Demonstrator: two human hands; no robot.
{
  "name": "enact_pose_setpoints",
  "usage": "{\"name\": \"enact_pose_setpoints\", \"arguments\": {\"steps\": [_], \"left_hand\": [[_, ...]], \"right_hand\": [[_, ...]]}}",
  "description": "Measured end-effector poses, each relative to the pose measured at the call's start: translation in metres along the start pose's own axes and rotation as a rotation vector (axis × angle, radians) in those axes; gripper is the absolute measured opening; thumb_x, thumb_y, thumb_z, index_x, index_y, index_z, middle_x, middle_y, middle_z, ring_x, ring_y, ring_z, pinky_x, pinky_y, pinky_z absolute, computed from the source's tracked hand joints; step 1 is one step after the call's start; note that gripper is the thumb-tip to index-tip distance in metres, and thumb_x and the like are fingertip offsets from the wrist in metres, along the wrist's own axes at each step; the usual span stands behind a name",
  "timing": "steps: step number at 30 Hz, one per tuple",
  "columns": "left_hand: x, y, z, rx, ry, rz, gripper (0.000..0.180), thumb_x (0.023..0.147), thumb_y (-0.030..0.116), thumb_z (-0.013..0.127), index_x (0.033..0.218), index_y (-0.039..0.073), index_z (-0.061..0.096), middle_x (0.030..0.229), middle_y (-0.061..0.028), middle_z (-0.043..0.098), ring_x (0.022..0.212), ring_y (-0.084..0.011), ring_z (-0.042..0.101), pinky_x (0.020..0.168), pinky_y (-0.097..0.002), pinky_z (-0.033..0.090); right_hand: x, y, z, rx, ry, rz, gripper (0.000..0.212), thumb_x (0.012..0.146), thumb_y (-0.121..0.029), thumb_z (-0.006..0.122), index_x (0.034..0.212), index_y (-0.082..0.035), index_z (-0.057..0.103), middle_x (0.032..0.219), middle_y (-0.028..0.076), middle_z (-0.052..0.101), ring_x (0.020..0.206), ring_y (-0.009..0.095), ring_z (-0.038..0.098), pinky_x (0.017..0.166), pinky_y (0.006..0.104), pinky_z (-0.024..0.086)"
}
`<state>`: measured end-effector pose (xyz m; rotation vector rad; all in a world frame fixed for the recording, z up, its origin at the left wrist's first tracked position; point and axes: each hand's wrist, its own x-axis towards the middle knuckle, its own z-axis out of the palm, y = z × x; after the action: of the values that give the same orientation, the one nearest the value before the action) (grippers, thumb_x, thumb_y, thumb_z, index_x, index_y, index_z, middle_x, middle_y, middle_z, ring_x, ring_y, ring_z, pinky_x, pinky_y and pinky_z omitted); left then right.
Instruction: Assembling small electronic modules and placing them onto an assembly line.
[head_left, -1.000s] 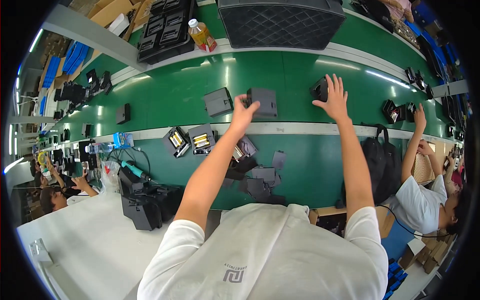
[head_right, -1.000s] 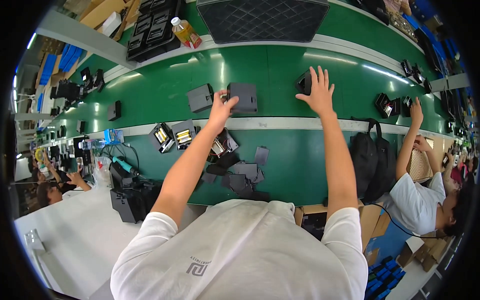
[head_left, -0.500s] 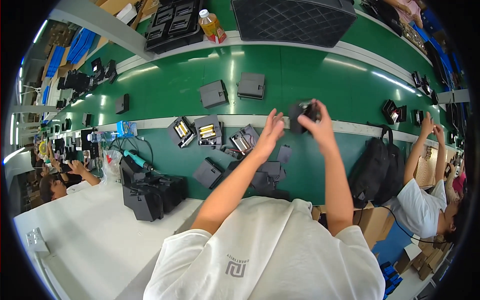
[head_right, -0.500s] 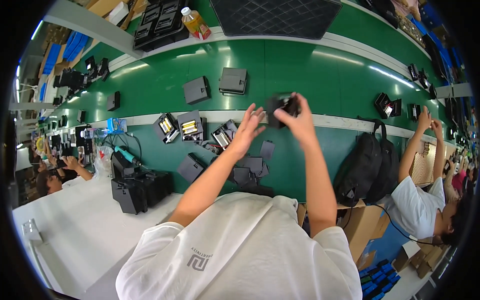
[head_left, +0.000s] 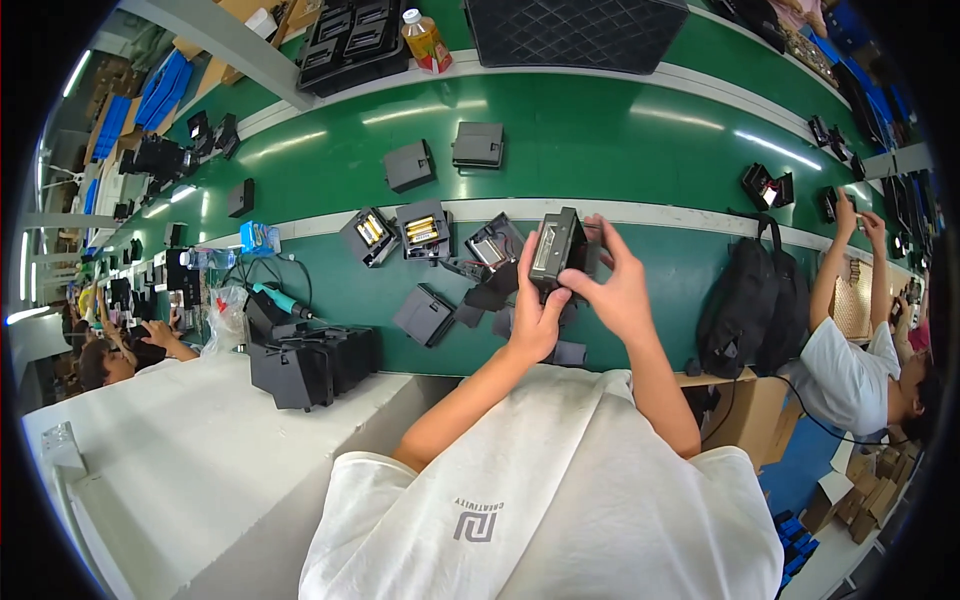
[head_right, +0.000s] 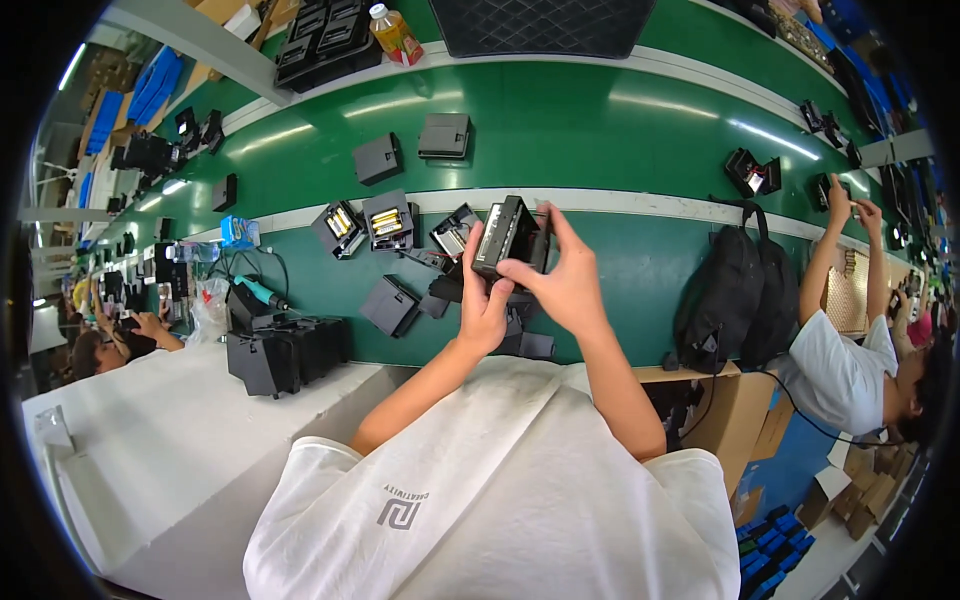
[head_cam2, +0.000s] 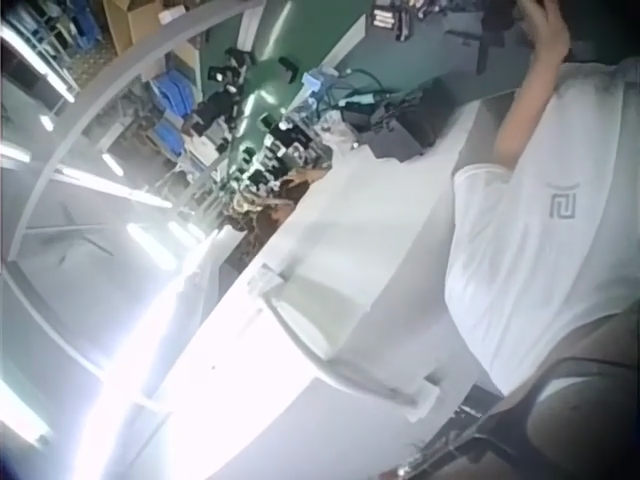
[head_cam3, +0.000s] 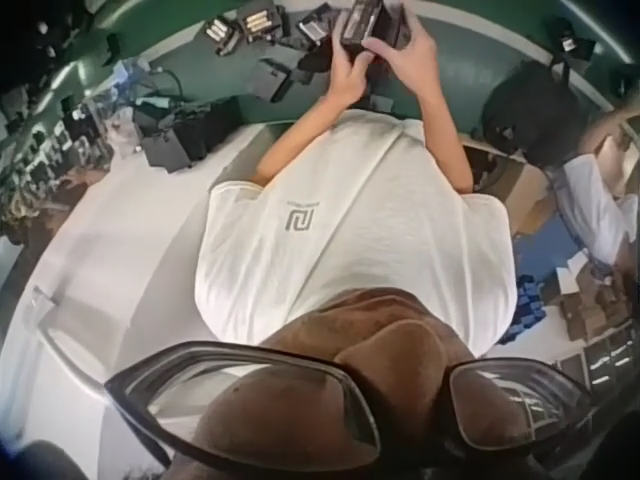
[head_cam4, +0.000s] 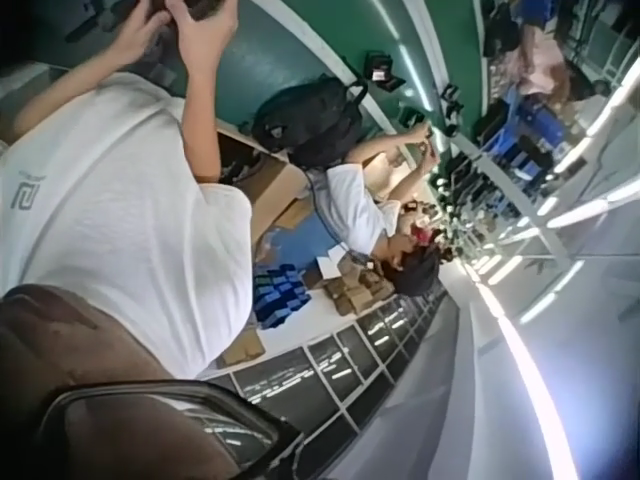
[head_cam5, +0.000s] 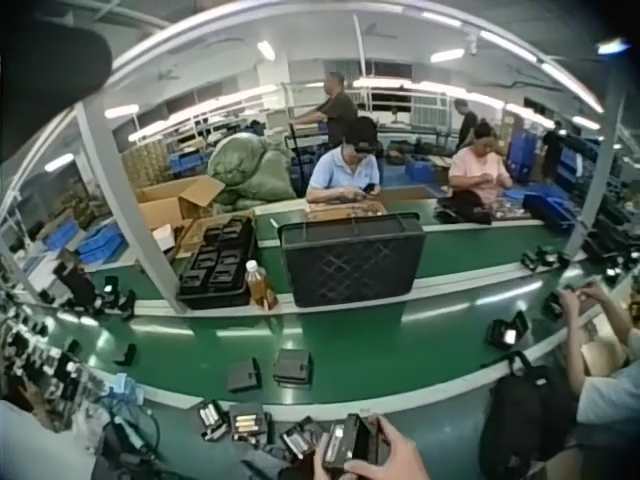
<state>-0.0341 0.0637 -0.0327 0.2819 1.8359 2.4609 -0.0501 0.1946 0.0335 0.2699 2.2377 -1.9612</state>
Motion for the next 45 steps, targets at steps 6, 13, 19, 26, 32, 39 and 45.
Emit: {"name": "enact_pose_setpoints", "arguments": {"steps": [6,13,19,26,32,39,45], "left_hand": [[-0.014,0.011,0.017,-0.027,0.099,0.05,0.07,0.092,0.009,0.054,0.15,0.003,0.015,0.141,-0.0191,0.043,0.122,-0.0271,0.049,0.103,-0.035,0.038],[-0.009,0.016,-0.029,0.022,0.252,-0.309,0.05,0.092,0.014,0.06,0.135,0.001,0.038,0.126,-0.0144,0.054,0.105,-0.0193,0.057,0.089,-0.03,0.046],[-0.029,0.008,-0.066,-0.195,0.376,-0.412,0.031,0.093,0.014,0.059,0.12,0.003,0.05,0.11,-0.0098,0.06,0.092,-0.0138,0.058,0.08,-0.0275,0.048],[-0.038,0.02,-0.063,-0.454,0.334,-0.471,0.029,0.095,0.014,0.055,0.12,0.001,0.05,0.106,-0.0097,0.061,0.089,-0.0151,0.061,0.076,-0.0261,0.05],[-0.04,0.026,-0.054,-0.426,0.152,-0.54,0.029,0.097,0.017,0.053,0.121,0.001,0.051,0.108,-0.0101,0.06,0.093,-0.0156,0.06,0.08,-0.0275,0.05],[-0.032,0.039,-0.042,-0.337,0.001,-0.623,0.031,0.097,0.018,0.053,0.122,0.001,0.05,0.111,-0.0102,0.059,0.095,-0.0161,0.06,0.081,-0.0281,0.05],[-0.033,0.035,-0.045,-0.414,-0.093,-0.716,0.036,0.096,0.018,0.055,0.126,0.0,0.048,0.113,-0.0108,0.058,0.098,-0.0168,0.06,0.083,-0.0287,0.05]], "right_hand": [[0.0,0.052,0.022,-0.195,0.03,-0.459,0.088,0.084,-0.031,0.066,0.149,0.002,0.019,0.148,0.025,0.03,0.135,0.028,0.034,0.112,0.0403,0.026],[-0.019,0.059,0.006,0.15,-0.069,-0.178,0.063,0.088,-0.03,0.063,0.14,-0.003,0.038,0.143,0.013,0.04,0.126,0.026,0.043,0.103,0.0391,0.036],[-0.085,0.15,-0.011,-1.073,-0.221,-0.24,0.02,0.082,-0.019,0.069,0.094,-0.005,0.061,0.096,0.007,0.057,0.086,0.024,0.055,0.078,0.0331,0.047],[-0.079,0.126,-0.015,-0.63,-0.226,-0.072,0.018,0.08,-0.016,0.07,0.086,-0.005,0.057,0.105,0.008,0.06,0.093,0.026,0.059,0.08,0.0353,0.047],[-0.068,0.022,-0.018,-0.486,-0.08,-0.503,0.018,0.074,-0.005,0.07,0.08,-0.004,0.054,0.121,0.008,0.06,0.101,0.027,0.059,0.087,0.0346,0.047],[-0.068,0.0,-0.018,-0.946,-0.147,-0.769,0.019,0.069,-0.003,0.073,0.083,-0.004,0.059,0.119,0.007,0.06,0.102,0.025,0.056,0.086,0.0326,0.046],[-0.064,-0.001,-0.027,-0.657,-0.273,-0.589,0.026,0.071,-0.005,0.072,0.096,-0.007,0.065,0.113,0.006,0.059,0.1,0.024,0.053,0.084,0.033,0.046]]}}
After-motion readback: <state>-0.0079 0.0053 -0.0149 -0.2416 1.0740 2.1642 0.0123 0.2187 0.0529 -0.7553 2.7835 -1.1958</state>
